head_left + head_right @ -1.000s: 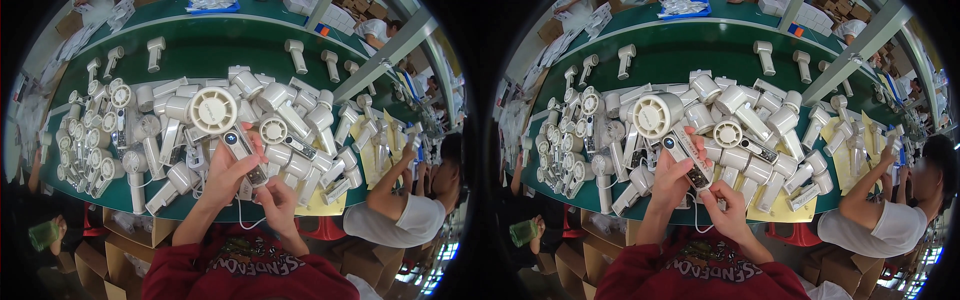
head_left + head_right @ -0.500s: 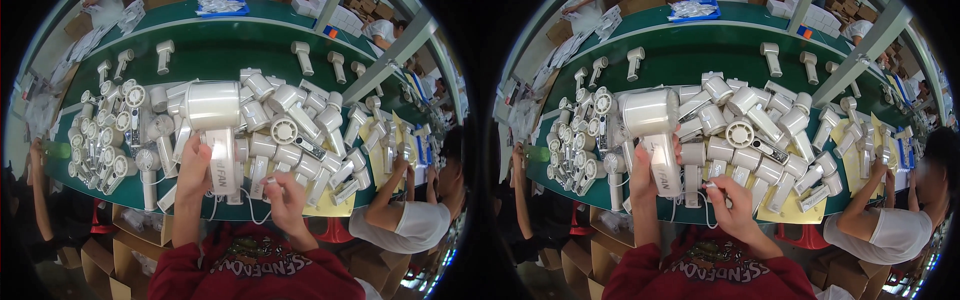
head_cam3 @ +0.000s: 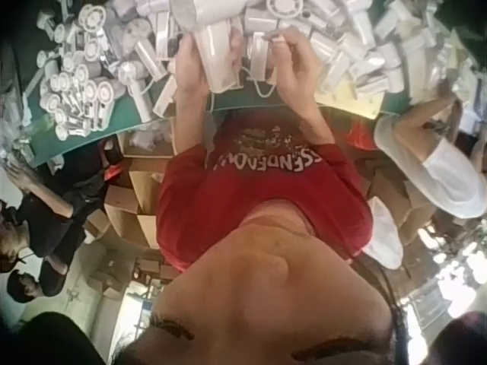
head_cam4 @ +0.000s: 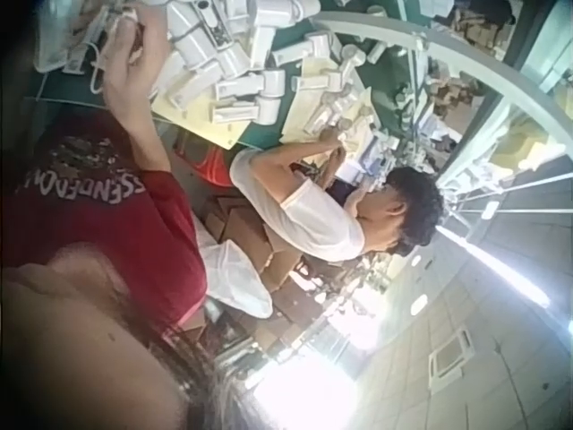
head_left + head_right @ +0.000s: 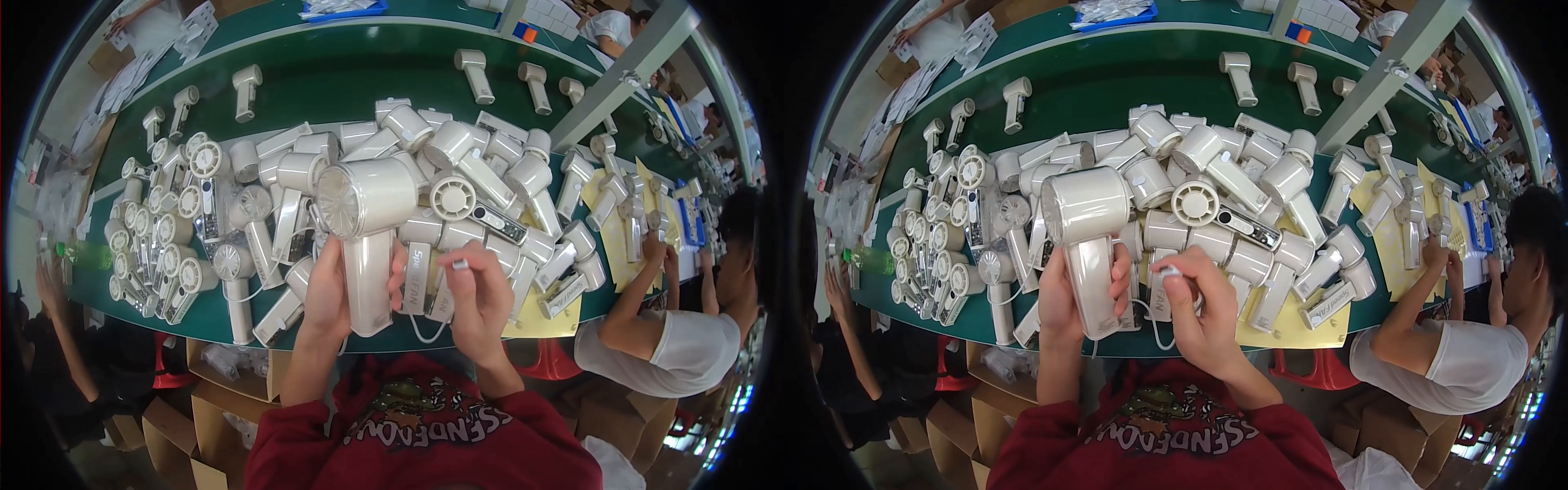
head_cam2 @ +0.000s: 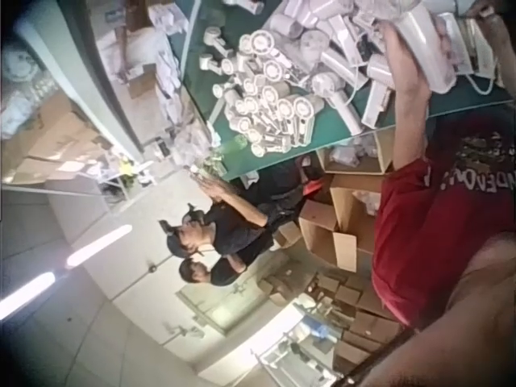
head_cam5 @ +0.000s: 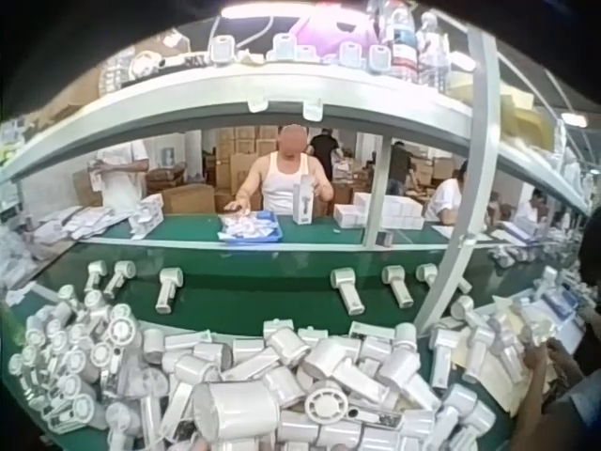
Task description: The person assembles small portable hand fans by hand, fitting internal components into plastic housings.
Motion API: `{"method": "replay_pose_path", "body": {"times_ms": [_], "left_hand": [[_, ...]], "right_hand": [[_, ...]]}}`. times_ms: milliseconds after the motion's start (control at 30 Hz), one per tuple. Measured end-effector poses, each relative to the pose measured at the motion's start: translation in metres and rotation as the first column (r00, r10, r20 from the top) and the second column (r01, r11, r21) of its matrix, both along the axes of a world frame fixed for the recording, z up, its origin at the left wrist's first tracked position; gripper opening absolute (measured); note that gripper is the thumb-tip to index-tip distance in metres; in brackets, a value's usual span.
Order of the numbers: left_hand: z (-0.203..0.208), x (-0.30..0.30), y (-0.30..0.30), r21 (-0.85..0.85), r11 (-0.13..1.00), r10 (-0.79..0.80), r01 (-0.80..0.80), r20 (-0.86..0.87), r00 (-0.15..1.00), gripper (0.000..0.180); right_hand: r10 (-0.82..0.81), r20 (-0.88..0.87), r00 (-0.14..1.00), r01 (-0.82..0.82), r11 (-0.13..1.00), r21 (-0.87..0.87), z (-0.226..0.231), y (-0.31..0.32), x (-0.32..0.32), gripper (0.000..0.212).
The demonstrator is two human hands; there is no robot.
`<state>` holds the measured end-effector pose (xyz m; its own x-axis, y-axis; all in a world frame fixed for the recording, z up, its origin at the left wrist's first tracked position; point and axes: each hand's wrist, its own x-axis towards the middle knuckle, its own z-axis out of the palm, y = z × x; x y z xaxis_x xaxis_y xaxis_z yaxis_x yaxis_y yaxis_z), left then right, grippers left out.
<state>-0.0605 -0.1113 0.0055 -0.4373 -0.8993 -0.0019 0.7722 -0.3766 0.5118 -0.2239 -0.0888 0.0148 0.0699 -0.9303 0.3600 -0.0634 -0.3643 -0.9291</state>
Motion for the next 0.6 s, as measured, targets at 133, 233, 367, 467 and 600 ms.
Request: {"method": "replay_pose_path", "body": {"times_ms": [133,233,367,467,600], "left_hand": [[0.002,-0.011,0.003,0.272,0.943,0.163,-0.193,0.129,0.978,0.048],[-0.01,-0.012,0.007,0.219,0.964,0.112,-0.152,0.185,0.976,0.045],[-0.02,-0.007,0.015,0.123,0.983,0.106,-0.139,0.242,0.965,0.049],[0.002,-0.015,0.018,0.137,0.964,0.195,-0.228,0.216,0.957,0.057],[-0.012,-0.01,0.03,0.045,0.994,0.096,-0.1,0.079,0.992,0.063]], "right_hand": [[-0.048,0.132,0.99,0.056,0.997,-0.055,0.001,-0.015,-0.001,0.024],[0.044,0.098,0.994,-0.053,0.994,0.092,0.017,-0.024,0.005,0.041],[0.221,0.117,0.968,-0.237,0.962,0.139,0.014,-0.028,0.004,0.054],[0.222,0.181,0.958,-0.253,0.953,0.167,0.006,-0.027,0.007,0.053],[0.248,0.064,0.967,-0.252,0.966,0.059,0.007,-0.028,0.003,0.049]]}}
